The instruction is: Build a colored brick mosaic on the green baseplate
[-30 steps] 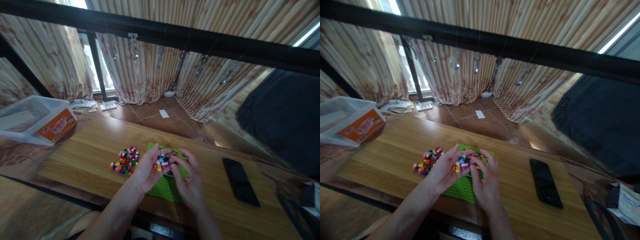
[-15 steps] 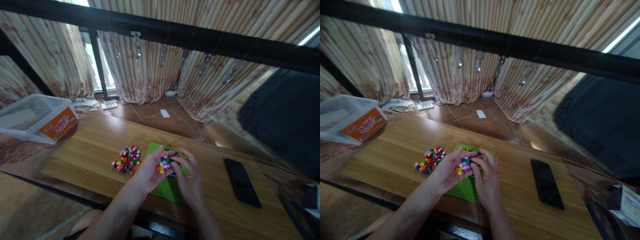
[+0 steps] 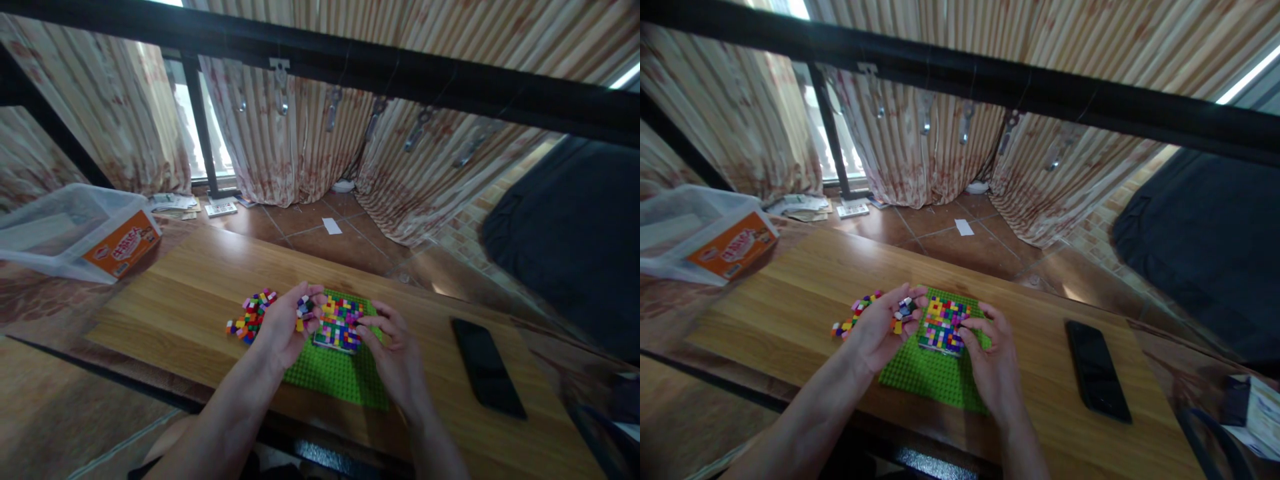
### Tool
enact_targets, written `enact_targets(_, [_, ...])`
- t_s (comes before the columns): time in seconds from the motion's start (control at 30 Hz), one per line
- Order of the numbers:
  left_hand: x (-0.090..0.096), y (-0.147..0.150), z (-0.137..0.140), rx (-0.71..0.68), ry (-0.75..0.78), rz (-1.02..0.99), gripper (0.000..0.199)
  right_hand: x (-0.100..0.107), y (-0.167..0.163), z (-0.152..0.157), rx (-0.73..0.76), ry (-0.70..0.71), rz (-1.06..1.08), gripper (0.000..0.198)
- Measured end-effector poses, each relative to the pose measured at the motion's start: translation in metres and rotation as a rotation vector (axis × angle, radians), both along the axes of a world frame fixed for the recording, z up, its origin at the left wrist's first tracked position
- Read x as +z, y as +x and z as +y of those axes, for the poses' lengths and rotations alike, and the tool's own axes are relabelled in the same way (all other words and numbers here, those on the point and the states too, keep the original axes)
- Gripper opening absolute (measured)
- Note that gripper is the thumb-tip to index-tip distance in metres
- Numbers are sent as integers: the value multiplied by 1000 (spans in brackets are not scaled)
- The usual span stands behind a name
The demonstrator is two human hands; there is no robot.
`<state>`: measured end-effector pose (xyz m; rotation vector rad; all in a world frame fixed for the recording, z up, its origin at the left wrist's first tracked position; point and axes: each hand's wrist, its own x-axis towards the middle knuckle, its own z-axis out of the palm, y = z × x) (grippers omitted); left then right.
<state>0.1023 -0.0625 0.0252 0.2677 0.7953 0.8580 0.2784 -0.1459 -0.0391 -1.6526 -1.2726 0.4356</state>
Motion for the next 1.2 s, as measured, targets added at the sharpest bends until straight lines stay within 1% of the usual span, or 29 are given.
enact_targets(0.1, [-1,2,-1,-4,4,5,24,-4,1,0,31,-21,-48,17])
enact_targets(0.27, [-1,2,-1,-5,3,14,23,-3,0,2,13,-26,-40,15])
enact_targets(0.33, [-1,2,-1,-7,0,22,23,-3,-3,3,-4,-31,14,14])
enact_targets(0.43, [-2,2,-1,-12,9,16,23,-6,-6,7,-25,-33,155,13])
enact_targets(0.6, [-5,3,0,-8,13,22,22,-9,-9,13,-51,-39,390,14])
enact_targets(0.73, [-6,4,0,-10,10,25,22,-9,-11,14,-89,-45,523,16])
enact_targets(0.97, [-5,4,-1,-11,0,39,22,-13,-13,17,-119,-42,625,15])
enact_targets(1.2, [-5,5,-1,-19,-5,46,23,-14,-14,18,-134,-45,665,16])
